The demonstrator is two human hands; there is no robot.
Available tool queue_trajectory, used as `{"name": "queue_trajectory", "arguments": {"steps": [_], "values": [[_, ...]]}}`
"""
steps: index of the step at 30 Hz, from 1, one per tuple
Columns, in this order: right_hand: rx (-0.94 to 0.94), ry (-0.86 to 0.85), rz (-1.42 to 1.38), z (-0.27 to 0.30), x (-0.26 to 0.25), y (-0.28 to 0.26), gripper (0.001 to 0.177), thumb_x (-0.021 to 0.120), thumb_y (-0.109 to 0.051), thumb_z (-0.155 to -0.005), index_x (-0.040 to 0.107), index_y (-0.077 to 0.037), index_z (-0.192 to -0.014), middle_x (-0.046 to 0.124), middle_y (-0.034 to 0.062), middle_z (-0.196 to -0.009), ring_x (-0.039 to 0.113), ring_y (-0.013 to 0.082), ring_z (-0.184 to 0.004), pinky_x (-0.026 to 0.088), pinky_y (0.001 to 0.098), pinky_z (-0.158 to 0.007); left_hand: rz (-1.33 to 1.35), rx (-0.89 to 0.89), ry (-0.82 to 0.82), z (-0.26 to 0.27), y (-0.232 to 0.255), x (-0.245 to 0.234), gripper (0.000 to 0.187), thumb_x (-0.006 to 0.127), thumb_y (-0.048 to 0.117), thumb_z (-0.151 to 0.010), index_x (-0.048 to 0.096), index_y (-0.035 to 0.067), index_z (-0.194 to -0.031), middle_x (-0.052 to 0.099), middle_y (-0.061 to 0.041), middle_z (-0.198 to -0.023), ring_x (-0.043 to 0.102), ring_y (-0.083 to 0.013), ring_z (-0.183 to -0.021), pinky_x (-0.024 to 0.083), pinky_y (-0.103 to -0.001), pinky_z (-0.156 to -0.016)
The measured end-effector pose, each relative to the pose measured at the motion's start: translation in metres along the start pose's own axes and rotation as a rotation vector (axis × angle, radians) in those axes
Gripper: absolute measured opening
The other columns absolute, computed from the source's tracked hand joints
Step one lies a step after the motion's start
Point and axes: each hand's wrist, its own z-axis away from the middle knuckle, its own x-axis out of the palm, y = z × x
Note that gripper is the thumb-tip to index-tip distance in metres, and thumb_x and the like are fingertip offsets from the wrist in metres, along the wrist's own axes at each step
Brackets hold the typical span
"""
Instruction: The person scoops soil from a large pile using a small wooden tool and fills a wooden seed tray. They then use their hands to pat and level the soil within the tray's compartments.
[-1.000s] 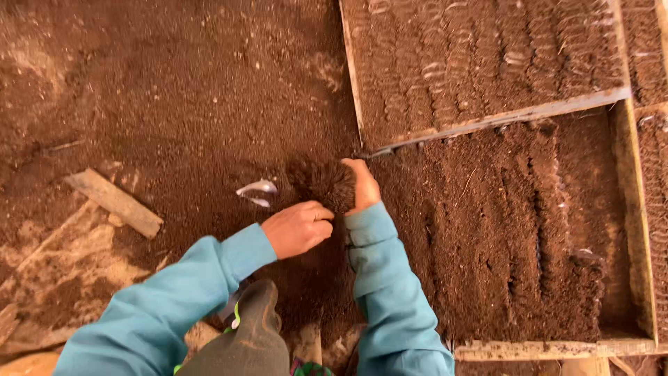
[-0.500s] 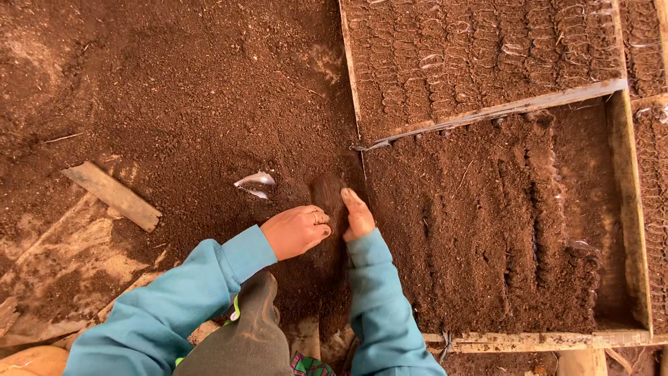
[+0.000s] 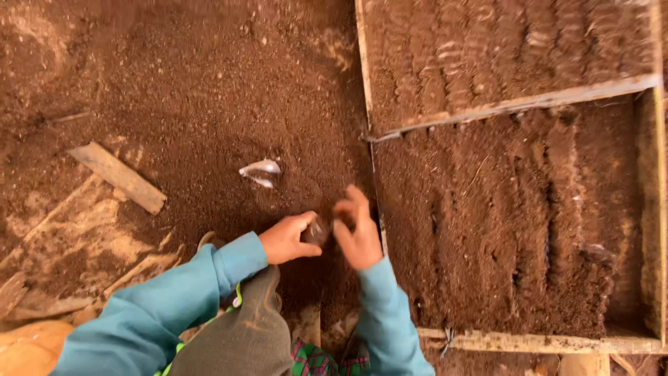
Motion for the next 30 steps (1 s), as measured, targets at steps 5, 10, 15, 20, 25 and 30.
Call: {"name": "queue_trajectory", "arguments": {"steps": [5,10,15,20,25,30], "values": [[0.219,-0.097,-0.21,-0.006,0.017,0.046,0.036,0.062,-0.022,-0.095,0.061,-0.006,-0.128,0.063,0.0118,-0.124,0.059,0.0303,-0.119,0.048,0.0456,-0.103,-0.104,-0.089,0.032,0.002,0.012,0.004,0.047,0.067,0.023,-0.093,0.047,-0.008,-0.121,0.056,-0.031,-0.121,0.052,-0.0488,-0.117,0.044,-0.066,-0.102],[-0.171,0.045,0.064,0.024,0.005,-0.018,0.03,0.05,-0.004,-0.097,0.065,-0.002,-0.123,0.07,0.0142,-0.108,0.065,0.0335,-0.104,0.049,0.0435,-0.095,-0.166,-0.126,0.044,-0.012,0.013,0.014,0.043,0.059,0.016,-0.095,0.044,-0.01,-0.126,0.062,-0.028,-0.1,0.061,-0.0384,-0.089,0.054,-0.056,-0.08],[-0.282,0.047,0.502,0.033,-0.021,0.027,0.055,0.082,-0.026,-0.075,0.065,-0.015,-0.126,0.073,-0.0024,-0.103,0.061,0.0153,-0.109,0.034,0.0344,-0.1,-0.074,-0.027,0.029,-0.002,0.108,0.013,0.086,0.045,-0.01,-0.085,-0.002,0.01,-0.155,0.017,-0.034,-0.153,0.029,-0.0574,-0.133,0.031,-0.074,-0.107],[0.028,-0.003,0.657,0.068,-0.24,-0.046,0.039,0.081,-0.018,-0.075,0.073,-0.014,-0.113,0.076,0.004,-0.103,0.071,0.018,-0.095,0.053,0.0307,-0.091,-0.461,0.278,0.577,0.005,0.035,-0.048,0.051,0.072,0.002,-0.076,0.059,-0.001,-0.126,0.07,-0.023,-0.107,0.069,-0.0378,-0.097,0.056,-0.043,-0.087],[0.578,0.076,1.107,0.059,-0.394,-0.021,0.022,0.062,-0.008,-0.096,0.07,-0.014,-0.116,0.074,0.007,-0.105,0.073,0.0225,-0.083,0.058,0.0397,-0.087,-1.025,0.059,0.767,0.023,-0.048,-0.111,0.042,0.074,0.02,-0.088,0.065,0.0,-0.124,0.066,-0.022,-0.111,0.061,-0.0397,-0.106,0.051,-0.052,-0.085],[0.221,-0.123,1.319,0.11,-0.447,0.129,0.05,0.05,-0.013,-0.078,0.068,-0.018,-0.124,0.068,0.0042,-0.126,0.063,0.0251,-0.118,0.051,0.0426,-0.101,-1.247,0.073,0.761,0.026,-0.058,-0.12,0.018,0.069,0.027,-0.102,0.076,0.01,-0.102,0.073,-0.008,-0.103,0.068,-0.0252,-0.099,0.063,-0.041,-0.088]]}}
